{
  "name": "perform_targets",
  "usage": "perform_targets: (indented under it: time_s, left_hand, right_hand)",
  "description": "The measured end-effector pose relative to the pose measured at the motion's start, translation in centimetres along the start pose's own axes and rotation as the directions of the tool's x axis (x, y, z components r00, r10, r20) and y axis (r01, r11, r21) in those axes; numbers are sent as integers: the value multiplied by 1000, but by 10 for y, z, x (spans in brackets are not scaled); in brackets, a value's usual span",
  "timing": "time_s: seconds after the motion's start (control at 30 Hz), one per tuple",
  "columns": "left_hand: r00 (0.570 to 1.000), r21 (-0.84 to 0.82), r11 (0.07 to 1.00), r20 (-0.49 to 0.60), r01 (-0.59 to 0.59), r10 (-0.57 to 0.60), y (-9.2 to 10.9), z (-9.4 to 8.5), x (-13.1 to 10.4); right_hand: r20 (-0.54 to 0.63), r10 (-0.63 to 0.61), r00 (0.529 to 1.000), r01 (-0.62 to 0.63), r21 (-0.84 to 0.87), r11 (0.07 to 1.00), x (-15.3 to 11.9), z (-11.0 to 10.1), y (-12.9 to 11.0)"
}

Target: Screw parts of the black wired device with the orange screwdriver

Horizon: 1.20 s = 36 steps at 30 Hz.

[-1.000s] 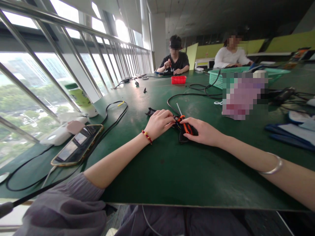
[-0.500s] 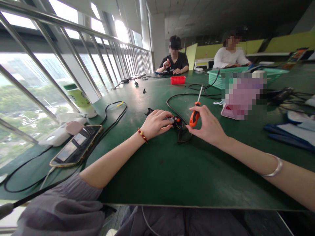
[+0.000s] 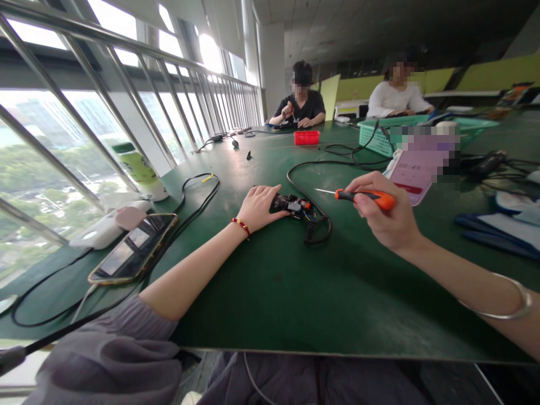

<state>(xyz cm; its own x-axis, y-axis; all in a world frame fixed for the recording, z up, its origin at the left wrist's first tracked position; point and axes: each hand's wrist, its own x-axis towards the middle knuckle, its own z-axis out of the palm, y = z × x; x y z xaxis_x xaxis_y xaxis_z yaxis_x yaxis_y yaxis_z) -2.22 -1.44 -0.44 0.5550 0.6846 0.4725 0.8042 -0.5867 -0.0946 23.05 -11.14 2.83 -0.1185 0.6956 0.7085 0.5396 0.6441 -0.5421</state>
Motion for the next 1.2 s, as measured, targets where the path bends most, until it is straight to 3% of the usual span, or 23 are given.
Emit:
perform_targets:
  time_s: [0.2, 0.93, 1.07, 1.2]
  left_hand:
    - [998, 118, 992, -61, 33, -26, 5, -1, 0]
    - [999, 78, 997, -30, 21, -19, 3, 0, 0]
    - [1000, 25, 999, 7, 22, -22, 4, -1, 1]
    - [999, -14, 999, 31, 41, -41, 4, -1, 1]
  right_hand:
    - [83, 125, 989, -142, 234, 962, 2, 7, 4]
    - [175, 179, 968, -226, 311, 923, 1, 11, 4]
    - [182, 214, 960, -259, 278, 925, 3, 10, 5]
    - [136, 235, 963, -248, 87, 965, 17, 6, 2]
